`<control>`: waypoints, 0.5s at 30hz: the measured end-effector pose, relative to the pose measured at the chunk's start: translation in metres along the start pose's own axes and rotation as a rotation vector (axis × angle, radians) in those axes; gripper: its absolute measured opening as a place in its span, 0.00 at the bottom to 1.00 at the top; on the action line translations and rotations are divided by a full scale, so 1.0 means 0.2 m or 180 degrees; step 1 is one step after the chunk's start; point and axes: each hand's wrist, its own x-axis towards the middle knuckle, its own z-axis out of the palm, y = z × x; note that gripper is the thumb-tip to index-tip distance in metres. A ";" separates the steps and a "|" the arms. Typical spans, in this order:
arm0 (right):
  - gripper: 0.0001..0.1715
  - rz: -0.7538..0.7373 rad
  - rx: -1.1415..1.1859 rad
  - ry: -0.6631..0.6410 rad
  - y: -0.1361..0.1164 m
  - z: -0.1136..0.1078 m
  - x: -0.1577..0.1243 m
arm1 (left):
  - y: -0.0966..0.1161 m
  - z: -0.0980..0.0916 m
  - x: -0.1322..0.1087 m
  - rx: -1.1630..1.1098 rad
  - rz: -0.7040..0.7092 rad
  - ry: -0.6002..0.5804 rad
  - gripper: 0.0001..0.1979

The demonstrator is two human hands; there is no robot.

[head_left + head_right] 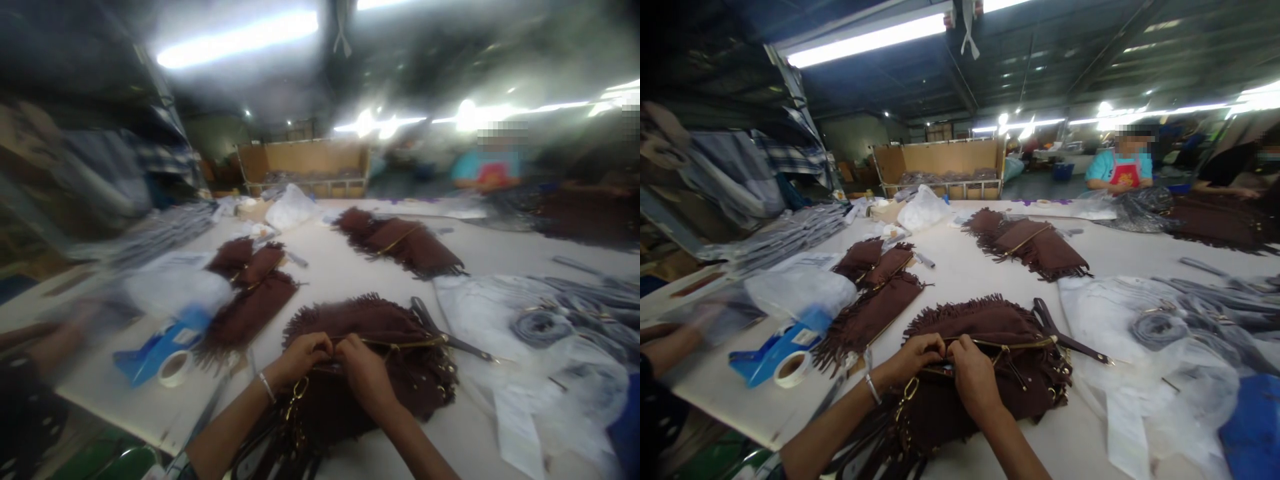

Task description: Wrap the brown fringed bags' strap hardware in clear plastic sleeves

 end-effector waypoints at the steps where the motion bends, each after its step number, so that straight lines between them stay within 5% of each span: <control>1: 0.10 0.0004 -0.0053 -0.0001 0.00 0.00 0.00 | 0.00 0.00 0.00 0.0008 0.0004 0.0013 0.06; 7: 0.08 0.0000 -0.0293 -0.0091 -0.02 0.02 -0.01 | 0.03 0.00 -0.04 0.0126 0.0075 0.0162 0.08; 15: 0.09 0.0128 0.0513 -0.0047 0.01 0.03 -0.01 | 0.04 0.02 -0.09 0.0393 0.0170 0.0283 0.07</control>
